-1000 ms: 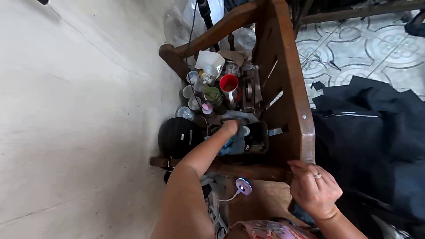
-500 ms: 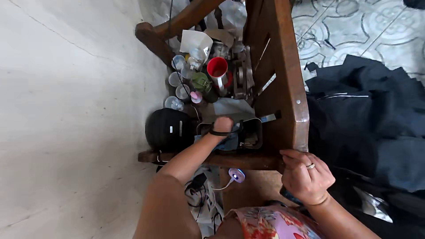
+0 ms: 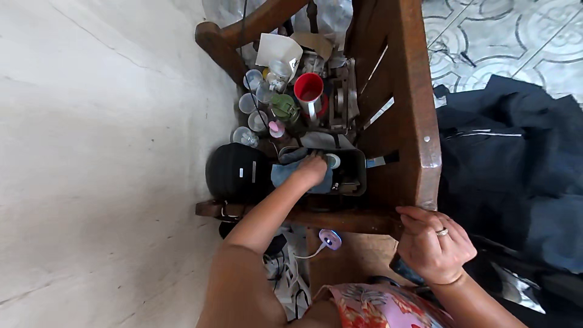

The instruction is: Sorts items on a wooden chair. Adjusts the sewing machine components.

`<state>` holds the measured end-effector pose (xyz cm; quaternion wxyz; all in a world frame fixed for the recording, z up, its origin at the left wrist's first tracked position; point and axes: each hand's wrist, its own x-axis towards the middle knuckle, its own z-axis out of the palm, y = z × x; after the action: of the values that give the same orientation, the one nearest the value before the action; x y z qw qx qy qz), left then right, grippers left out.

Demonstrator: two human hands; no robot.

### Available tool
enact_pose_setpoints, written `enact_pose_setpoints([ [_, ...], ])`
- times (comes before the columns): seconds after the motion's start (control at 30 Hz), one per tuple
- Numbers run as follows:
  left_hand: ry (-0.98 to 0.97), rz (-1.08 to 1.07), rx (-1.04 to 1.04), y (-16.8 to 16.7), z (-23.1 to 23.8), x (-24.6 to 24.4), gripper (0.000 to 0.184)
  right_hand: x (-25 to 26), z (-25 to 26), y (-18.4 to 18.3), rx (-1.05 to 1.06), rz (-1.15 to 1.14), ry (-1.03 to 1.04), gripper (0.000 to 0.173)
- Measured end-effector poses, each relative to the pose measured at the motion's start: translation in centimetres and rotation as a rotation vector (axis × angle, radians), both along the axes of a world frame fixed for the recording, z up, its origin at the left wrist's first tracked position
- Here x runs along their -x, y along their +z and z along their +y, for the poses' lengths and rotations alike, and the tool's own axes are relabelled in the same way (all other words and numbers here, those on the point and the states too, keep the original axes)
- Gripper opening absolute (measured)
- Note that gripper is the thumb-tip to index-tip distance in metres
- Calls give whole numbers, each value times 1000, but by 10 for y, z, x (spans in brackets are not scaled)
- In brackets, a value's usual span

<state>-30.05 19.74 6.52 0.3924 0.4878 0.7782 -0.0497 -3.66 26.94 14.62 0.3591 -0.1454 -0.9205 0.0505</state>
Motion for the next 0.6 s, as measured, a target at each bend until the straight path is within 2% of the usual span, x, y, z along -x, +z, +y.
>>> enact_pose_setpoints([
  [0.1, -55, -179, -23, 78, -12, 17, 33, 0, 0, 0, -3, -7, 3, 17],
  [0.17, 70, -164, -211, 116, -17, 40, 25, -1, 0, 0, -6, -12, 0, 16],
  [0.23, 296, -38, -381, 133, -6, 69, 28, -1, 0, -1, -5, -6, 0, 16],
  [0.3, 482, 82, -515, 127, 21, 99, 37, 0, 1, -2, -14, 0, 1, 16],
  [0.33, 526, 117, -535, 120, 37, 113, 48, 0, 1, -2, -23, 1, 0, 16],
  [0.43, 562, 148, -434, 89, 82, 139, 95, 0, 2, -2, -34, -3, 0, 16],
  [0.47, 563, 159, -391, 80, 94, 141, 104, 0, 1, -2, -34, -1, -3, 16],
  [0.53, 538, 209, -284, 62, 112, 139, 110, 0, 2, -3, -35, 6, -1, 16],
  [0.6, 499, 280, -193, 46, 120, 135, 100, 0, 2, -3, -34, 5, 3, 16],
])
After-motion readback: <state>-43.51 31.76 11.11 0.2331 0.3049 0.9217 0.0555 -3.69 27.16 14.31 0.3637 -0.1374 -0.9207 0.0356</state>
